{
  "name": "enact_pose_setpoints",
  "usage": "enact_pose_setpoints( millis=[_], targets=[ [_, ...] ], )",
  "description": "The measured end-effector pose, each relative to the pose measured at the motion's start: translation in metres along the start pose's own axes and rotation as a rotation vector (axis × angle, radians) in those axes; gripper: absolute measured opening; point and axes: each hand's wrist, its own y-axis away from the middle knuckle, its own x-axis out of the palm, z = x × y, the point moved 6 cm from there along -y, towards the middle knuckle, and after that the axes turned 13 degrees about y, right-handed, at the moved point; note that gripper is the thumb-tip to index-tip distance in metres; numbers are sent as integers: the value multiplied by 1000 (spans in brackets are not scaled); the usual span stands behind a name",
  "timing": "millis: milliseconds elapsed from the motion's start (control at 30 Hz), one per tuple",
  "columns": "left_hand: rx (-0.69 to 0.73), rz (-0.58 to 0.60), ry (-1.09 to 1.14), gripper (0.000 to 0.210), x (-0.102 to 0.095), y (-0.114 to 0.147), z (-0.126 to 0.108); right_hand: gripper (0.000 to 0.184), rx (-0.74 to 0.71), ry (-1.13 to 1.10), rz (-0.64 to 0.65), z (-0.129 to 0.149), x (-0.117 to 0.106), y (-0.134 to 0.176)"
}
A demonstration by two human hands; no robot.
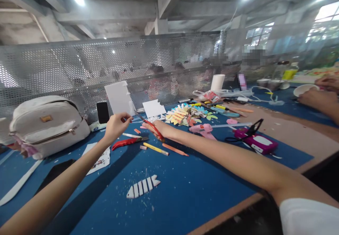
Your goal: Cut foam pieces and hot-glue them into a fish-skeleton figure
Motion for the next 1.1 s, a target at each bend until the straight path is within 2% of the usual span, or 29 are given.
enact_pose_setpoints(
  millis=[167,300,433,567,700,800,900,1033,1100],
  targets=[
    [107,-37,43,24,-5,9,10,32,64,312,-69,-17,-11,0],
    [188,-153,40,23,-17,23,11,33,73,496,-107,-21,-2,0],
    [209,-241,28,8,-32,38,5,33,59,596,-152,-20,8,-8],
    [238,-239,54,12,-42,52,-2,34,15,626,-218,-14,7,-11],
    [236,-133,132,8,-37,60,-1,33,-122,577,-371,12,-6,8],
    [190,35,227,15,-20,64,0,30,-329,470,-465,43,-11,33],
    [116,181,330,20,-3,70,-2,26,-501,375,-482,66,-9,53],
    [19,299,466,23,12,78,-7,10,-592,313,-482,69,-6,64],
    [-41,322,525,25,18,82,-5,9,-618,290,-481,66,-6,68]
  ],
)
